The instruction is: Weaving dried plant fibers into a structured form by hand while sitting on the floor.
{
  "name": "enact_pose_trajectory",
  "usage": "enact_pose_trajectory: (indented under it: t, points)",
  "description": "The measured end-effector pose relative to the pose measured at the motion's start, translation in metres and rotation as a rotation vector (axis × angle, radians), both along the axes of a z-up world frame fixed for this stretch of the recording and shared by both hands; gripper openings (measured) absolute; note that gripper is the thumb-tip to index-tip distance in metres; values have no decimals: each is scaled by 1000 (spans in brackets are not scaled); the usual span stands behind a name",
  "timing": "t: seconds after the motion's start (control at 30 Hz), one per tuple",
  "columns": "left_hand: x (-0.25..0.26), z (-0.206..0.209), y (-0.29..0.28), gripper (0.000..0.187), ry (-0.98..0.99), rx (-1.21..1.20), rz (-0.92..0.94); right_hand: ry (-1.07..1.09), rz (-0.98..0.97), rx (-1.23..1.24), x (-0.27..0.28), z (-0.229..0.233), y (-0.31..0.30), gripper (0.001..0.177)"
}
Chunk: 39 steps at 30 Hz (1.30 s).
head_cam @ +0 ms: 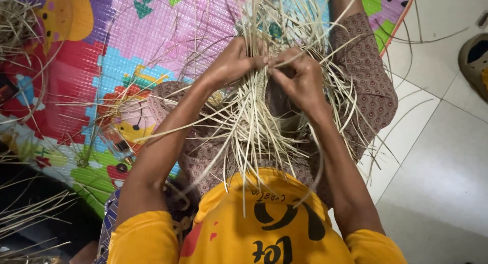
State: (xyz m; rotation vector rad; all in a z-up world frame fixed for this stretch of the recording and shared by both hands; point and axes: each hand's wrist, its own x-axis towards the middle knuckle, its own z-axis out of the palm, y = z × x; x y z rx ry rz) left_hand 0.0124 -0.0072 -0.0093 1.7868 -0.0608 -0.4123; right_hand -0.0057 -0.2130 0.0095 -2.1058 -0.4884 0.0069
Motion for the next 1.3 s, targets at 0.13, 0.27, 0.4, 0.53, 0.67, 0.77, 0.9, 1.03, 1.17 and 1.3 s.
enact_pose_trajectory:
  t: [0.13, 0.27, 0.4, 0.53, 0.67, 0.77, 0.9, 1.03, 1.17, 1.3]
  points:
    - [-1, -16, 5, 68, 13, 74, -36, -46, 47, 26, -4, -8, -6, 11]
    - [-7, 12, 4, 71, 150, 243, -56, -180, 94, -169, -4, -2, -9, 10]
    - [-4, 21, 0, 66, 133, 176, -74, -339, 53, -125, -1, 2, -4, 8]
    - [-5, 15, -1, 57, 100, 162, -52, -405, 47, -83, 12, -14, -3, 7]
    - [-8, 3, -4, 21, 20, 128, -125, -482, -49, -154, 30, -21, 8, 4]
    - [-8, 13, -7, 26, -2, 138, -99, -440, -88, -69, 40, -12, 6, 7]
    - [-7, 28, -9, 36, 210, 87, 21, -105, -103, 92, 44, 9, -12, 6]
    - [-3, 23, -8, 37, 191, 62, 56, 314, -83, 19, 33, 26, -10, 10]
    - [-1, 24, -7, 73, 263, 63, 99, 263, 36, -74, 34, 25, -5, 14]
    - [2, 21, -6, 102, 325, 149, 76, 319, 95, 70, 36, 29, 1, 13]
